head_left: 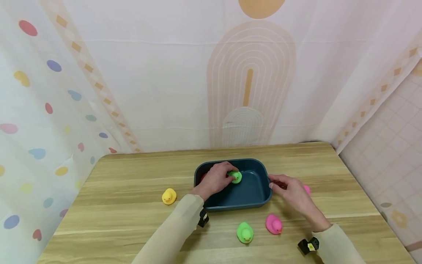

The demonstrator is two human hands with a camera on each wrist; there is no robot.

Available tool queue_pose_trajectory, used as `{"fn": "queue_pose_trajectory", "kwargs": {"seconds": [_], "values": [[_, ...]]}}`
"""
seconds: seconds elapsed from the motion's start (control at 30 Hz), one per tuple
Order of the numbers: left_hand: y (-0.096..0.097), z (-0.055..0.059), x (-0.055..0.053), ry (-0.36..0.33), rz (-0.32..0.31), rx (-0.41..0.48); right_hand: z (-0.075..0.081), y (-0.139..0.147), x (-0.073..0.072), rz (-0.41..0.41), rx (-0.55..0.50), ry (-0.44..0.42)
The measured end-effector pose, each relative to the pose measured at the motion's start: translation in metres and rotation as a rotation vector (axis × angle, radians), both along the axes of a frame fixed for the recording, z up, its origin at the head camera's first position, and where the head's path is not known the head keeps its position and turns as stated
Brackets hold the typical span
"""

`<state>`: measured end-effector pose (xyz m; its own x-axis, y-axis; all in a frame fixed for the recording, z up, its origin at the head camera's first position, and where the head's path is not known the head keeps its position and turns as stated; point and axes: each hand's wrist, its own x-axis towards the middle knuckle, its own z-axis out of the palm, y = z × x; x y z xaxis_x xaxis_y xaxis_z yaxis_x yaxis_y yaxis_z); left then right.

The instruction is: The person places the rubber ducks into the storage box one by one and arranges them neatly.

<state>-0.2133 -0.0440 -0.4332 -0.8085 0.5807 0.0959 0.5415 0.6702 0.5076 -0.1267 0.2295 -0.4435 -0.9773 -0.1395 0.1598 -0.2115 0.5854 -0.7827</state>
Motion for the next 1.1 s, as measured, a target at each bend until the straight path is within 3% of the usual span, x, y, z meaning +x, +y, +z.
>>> {"fn": "queue_pose_trajectory", "kwargs": {"seconds": [0.27, 0.67, 0.83, 1.1], "values": [[-0.001, -0.003, 0.001, 0.023, 0.014, -0.023, -0.002, -0.001, -0.001, 0.005, -0.002, 0.000], [-0.005, -0.005, 0.003, -0.005, 0.047, -0.030, -0.003, -0.003, -0.004, 0.020, 0.001, -0.002], [-0.012, 0.002, 0.013, 0.019, 0.027, -0.007, -0.003, -0.001, -0.005, 0.016, 0.014, -0.011], [-0.037, 0.017, 0.040, 0.097, -0.026, 0.088, -0.002, 0.004, -0.008, 0.031, 0.011, -0.006]]}}
